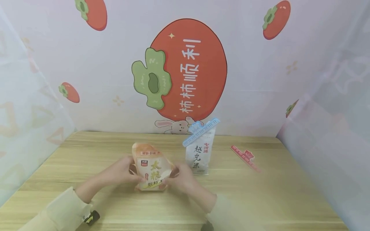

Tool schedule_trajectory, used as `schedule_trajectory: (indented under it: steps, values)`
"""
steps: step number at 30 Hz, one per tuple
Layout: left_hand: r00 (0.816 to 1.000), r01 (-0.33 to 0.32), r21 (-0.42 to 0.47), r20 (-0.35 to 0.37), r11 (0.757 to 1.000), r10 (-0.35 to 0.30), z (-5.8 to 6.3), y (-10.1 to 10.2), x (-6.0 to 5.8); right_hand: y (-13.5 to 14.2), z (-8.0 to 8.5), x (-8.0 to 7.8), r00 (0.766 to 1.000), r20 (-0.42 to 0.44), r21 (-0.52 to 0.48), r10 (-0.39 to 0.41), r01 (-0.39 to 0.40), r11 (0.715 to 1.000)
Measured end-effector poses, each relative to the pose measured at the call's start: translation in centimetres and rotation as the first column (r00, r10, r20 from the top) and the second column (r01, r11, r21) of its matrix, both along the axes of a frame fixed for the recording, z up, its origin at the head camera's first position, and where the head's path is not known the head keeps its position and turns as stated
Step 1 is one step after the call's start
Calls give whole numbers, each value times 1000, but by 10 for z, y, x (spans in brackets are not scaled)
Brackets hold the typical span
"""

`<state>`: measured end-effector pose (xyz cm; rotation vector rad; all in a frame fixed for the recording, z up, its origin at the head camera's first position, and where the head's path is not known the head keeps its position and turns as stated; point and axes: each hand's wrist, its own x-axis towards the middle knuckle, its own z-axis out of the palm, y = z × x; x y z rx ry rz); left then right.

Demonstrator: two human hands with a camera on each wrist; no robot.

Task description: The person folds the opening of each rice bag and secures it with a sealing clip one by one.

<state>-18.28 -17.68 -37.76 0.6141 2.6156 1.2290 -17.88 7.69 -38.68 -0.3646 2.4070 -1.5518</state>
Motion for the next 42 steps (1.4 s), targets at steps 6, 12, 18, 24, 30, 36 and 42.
schedule_trajectory:
  steps: [6,12,18,24,30,36,42]
  values:
    - [1000,20,-5,-9,1000,-20,1,6,4,8,-1,4,1000,3,1,17,-17,1000]
    - [999,34,14,-5,999,-34,1,13,11,17,-2,8,998,-23,20,51,-50,999]
    - [1000,27,23,-4,999,-27,-1,20,20,25,-2,11,995,-36,33,90,-89,995]
    - [999,37,27,-4,999,-37,2,27,29,34,-4,15,987,-66,44,143,-141,989]
    - [999,52,32,6,998,-52,2,33,36,43,-3,20,981,-47,62,191,-188,980]
    - [999,50,30,12,998,-50,2,40,43,50,0,24,972,-68,88,224,-218,972]
    - [998,55,34,8,998,-55,1,46,48,57,3,32,973,-44,93,227,-222,971]
